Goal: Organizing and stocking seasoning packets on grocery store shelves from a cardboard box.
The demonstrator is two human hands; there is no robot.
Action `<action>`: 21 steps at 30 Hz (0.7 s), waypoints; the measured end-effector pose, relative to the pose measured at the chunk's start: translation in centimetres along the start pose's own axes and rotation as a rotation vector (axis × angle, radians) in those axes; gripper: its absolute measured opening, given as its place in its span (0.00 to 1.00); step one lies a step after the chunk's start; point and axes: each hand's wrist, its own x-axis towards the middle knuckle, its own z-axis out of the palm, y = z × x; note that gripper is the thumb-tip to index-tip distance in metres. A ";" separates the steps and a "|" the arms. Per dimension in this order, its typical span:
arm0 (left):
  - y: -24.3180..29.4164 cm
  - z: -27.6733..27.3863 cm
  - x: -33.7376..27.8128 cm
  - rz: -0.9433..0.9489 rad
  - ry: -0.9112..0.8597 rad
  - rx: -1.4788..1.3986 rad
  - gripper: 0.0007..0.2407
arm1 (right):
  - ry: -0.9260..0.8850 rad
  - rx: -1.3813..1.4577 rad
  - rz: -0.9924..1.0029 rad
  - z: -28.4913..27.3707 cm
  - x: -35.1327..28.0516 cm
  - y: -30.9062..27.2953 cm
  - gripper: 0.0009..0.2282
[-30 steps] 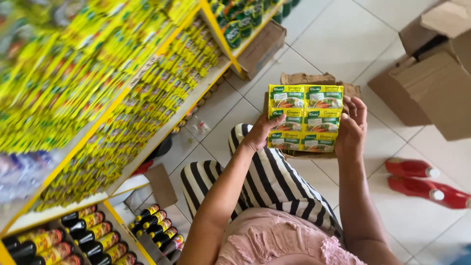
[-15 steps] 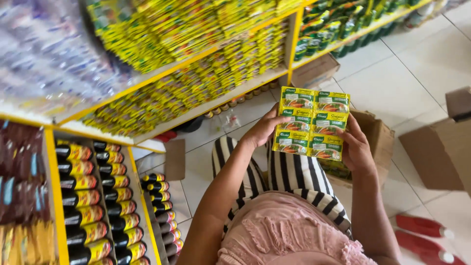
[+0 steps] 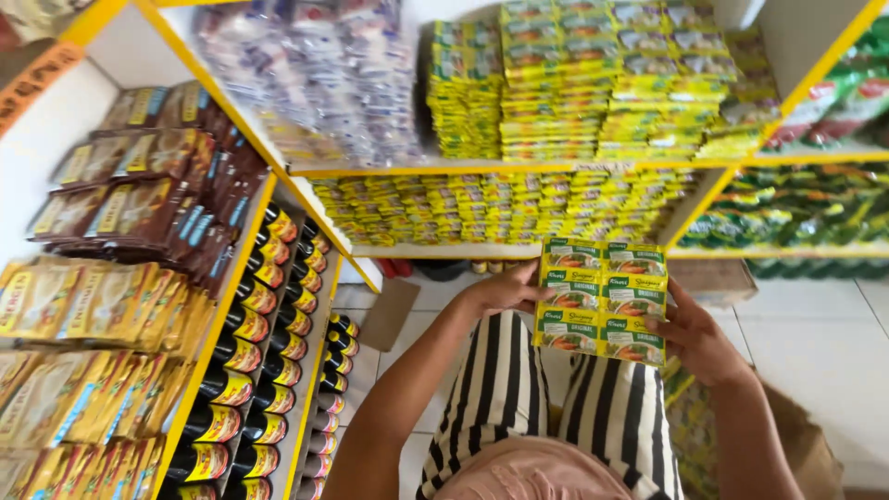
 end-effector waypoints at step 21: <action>27.2 -23.8 16.7 0.537 0.716 0.393 0.20 | -0.077 -0.137 -0.460 4.7 37.3 -24.7 0.23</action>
